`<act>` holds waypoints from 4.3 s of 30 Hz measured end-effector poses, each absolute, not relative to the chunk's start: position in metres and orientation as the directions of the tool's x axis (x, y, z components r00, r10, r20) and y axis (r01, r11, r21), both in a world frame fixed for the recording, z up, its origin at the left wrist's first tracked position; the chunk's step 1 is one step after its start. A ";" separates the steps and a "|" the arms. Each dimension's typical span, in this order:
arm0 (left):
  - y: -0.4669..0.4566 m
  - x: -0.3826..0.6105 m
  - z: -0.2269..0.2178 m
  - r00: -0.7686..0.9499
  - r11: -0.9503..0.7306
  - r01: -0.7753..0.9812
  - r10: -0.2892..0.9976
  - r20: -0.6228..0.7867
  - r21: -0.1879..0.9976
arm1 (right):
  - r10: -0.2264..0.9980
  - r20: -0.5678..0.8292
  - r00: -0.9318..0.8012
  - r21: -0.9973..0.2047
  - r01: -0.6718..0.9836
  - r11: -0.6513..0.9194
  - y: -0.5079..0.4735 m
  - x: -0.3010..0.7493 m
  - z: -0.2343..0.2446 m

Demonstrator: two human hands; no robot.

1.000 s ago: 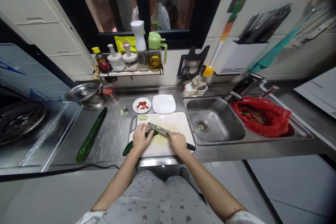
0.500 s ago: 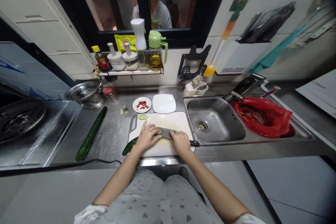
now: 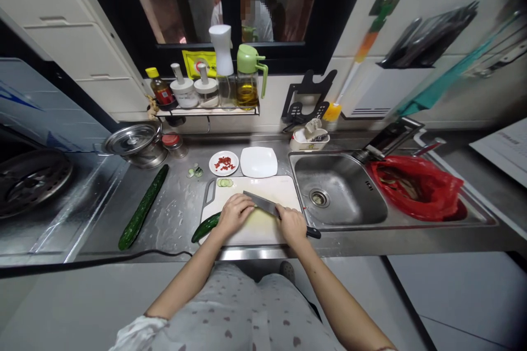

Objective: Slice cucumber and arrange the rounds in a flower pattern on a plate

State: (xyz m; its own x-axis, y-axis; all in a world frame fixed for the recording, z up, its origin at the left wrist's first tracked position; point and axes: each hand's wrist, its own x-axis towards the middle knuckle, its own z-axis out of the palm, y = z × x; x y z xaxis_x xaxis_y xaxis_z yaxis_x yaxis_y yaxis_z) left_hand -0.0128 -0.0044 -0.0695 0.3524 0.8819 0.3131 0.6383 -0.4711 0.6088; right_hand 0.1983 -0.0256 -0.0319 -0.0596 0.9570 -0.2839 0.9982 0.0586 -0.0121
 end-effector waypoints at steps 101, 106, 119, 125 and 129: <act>-0.009 -0.033 -0.104 0.233 -0.276 0.803 0.961 0.148 0.528 | 0.879 -0.442 -0.180 -0.320 0.947 0.033 -0.028 0.146 -0.036; -0.010 -0.031 -0.102 0.220 -0.246 0.814 0.969 0.113 0.526 | 0.866 -0.472 -0.167 -0.305 0.952 0.017 -0.029 0.144 -0.033; -0.006 -0.033 -0.105 0.249 -0.284 0.791 0.958 0.139 0.541 | 0.843 -0.506 -0.180 -0.286 0.958 0.032 -0.052 0.159 -0.028; -0.005 -0.034 -0.104 0.265 -0.284 0.785 0.957 0.116 0.550 | 0.839 -0.511 -0.184 -0.285 0.958 0.037 -0.054 0.160 -0.026; -0.005 -0.034 -0.106 0.270 -0.304 0.782 0.952 0.144 0.544 | 0.839 -0.513 -0.182 -0.294 0.956 0.028 -0.049 0.156 -0.028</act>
